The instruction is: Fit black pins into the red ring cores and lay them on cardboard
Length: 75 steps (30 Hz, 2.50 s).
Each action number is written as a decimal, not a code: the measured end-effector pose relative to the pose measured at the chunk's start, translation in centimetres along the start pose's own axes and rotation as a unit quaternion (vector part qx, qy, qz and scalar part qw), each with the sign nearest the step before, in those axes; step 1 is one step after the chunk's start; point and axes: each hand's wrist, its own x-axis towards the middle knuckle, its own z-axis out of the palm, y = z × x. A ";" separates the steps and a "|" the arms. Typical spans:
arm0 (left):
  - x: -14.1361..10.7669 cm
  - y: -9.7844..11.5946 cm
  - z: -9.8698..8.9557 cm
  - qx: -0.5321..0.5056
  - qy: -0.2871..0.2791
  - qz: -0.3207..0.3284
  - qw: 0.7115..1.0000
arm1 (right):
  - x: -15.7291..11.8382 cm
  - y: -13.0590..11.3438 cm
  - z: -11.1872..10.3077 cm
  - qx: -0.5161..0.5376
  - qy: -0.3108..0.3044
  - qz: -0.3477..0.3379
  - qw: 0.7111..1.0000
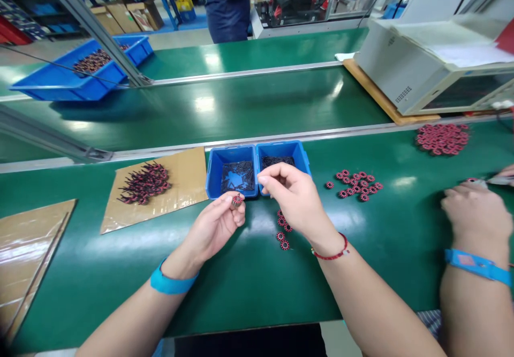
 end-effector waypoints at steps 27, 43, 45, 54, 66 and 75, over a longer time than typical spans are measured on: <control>1.4 3.8 -1.9 -0.047 0.079 0.219 0.971 | 6.3 -0.9 5.7 -0.594 -0.287 -0.121 0.742; 1.5 2.5 -1.7 -0.031 0.068 0.224 0.972 | 9.4 -0.4 6.0 -0.551 -0.284 -0.030 0.784; 1.4 2.5 -1.6 -0.020 0.067 0.221 0.973 | 9.4 -0.9 4.9 -0.482 -0.263 -0.040 0.835; 0.1 0.9 -0.3 0.031 0.008 0.151 0.988 | 4.6 -0.6 1.1 -0.128 -0.129 0.011 0.983; -0.9 -0.4 0.4 0.074 -0.033 0.076 0.994 | -2.3 1.9 1.5 0.127 0.019 0.034 0.991; -1.1 -0.5 0.4 0.106 -0.030 0.067 0.992 | -2.9 1.5 1.2 0.084 0.022 -0.020 0.996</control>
